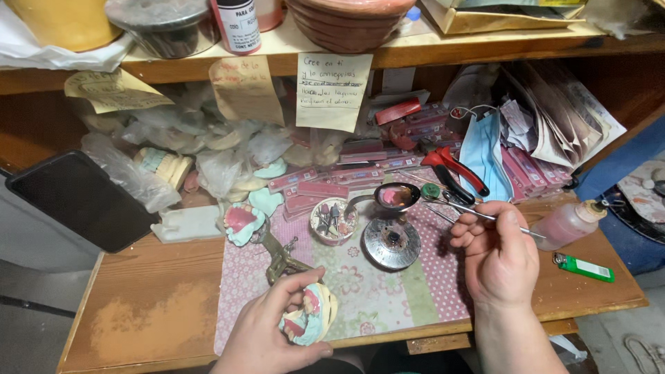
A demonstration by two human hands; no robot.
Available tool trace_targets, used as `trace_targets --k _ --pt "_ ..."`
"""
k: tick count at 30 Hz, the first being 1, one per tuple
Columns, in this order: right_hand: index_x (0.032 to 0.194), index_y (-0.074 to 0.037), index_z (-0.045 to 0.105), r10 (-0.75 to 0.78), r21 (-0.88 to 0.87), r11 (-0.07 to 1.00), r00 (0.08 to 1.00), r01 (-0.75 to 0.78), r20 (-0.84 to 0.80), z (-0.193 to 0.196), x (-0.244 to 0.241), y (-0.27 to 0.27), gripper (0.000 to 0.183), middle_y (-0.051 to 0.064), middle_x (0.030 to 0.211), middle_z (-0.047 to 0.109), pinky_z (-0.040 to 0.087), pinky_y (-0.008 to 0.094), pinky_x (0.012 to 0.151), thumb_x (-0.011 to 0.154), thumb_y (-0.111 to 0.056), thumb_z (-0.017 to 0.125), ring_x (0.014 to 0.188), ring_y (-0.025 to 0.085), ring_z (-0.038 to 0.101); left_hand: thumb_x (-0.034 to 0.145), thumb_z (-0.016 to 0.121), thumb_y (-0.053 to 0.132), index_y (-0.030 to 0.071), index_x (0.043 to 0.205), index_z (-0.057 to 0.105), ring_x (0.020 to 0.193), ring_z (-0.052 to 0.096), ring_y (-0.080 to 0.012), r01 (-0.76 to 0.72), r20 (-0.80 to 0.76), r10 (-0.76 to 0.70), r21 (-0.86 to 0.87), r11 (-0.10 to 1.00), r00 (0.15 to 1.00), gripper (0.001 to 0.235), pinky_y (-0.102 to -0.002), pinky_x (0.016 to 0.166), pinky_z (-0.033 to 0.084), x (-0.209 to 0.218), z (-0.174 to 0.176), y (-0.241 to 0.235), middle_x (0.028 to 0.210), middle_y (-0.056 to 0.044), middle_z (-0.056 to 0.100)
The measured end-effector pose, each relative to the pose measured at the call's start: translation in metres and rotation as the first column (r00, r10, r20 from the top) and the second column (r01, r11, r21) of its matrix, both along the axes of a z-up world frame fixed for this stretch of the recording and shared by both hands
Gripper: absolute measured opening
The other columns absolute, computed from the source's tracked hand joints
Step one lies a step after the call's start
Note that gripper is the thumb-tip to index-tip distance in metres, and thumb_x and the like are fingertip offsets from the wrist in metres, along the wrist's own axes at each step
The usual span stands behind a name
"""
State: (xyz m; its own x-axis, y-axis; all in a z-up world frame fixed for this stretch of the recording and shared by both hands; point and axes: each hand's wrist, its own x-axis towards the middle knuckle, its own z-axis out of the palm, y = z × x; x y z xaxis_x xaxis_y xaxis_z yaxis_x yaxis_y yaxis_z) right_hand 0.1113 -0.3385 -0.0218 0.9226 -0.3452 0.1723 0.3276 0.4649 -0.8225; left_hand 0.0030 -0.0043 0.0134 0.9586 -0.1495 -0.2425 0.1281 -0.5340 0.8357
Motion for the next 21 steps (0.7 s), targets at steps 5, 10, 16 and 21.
trace_targets --k 5,10,16,21 --pt "0.11 -0.002 0.062 -0.001 -0.01 1.0 1.0 0.001 -0.003 0.0009 -0.002 0.0006 0.031 0.023 0.085 0.067 0.057 0.031 0.055 0.11 -0.032 0.054 0.069 0.027 0.068 0.058 0.101 0.037 0.041 0.142 0.059 0.098 0.079 -0.0011 0.028 0.088 -0.03 0.018 0.999 0.996 0.094 -0.02 0.07 0.058 0.0004 -0.0073 0.0019 0.117 0.016 0.078" --pt "0.11 -0.001 0.062 0.013 -0.013 1.0 1.0 -0.013 -0.001 0.0022 -0.003 0.0017 0.03 0.023 0.086 0.067 0.058 0.031 0.055 0.11 -0.03 0.053 0.069 0.027 0.068 0.057 0.1 0.038 0.038 0.142 0.059 0.107 0.082 -0.0011 0.041 0.126 -0.042 0.007 0.999 0.991 0.095 -0.02 0.073 0.059 0.0005 -0.0089 0.0028 0.119 0.015 0.08" --pt "0.11 -0.003 0.062 0.001 -0.012 1.0 1.0 -0.002 -0.002 0.0043 -0.0044 0.0031 0.031 0.024 0.086 0.066 0.057 0.032 0.056 0.111 -0.032 0.052 0.069 0.028 0.068 0.055 0.101 0.036 0.041 0.142 0.06 0.094 0.079 0.0003 0.013 0.074 -0.015 0.019 1.0 0.997 0.096 -0.02 0.065 0.061 0.0001 -0.0059 0.0014 0.109 0.014 0.08" --pt "0.111 -0.003 0.062 0.008 -0.005 1.0 1.0 -0.008 -0.008 0.0049 -0.0053 0.0027 0.031 0.021 0.086 0.066 0.057 0.031 0.057 0.111 -0.032 0.053 0.07 0.027 0.067 0.056 0.1 0.038 0.039 0.142 0.06 0.1 0.08 -0.0006 0.028 0.128 -0.03 0.015 0.999 0.991 0.095 -0.02 0.072 0.061 0.0003 -0.0124 0.0029 0.119 0.017 0.079"
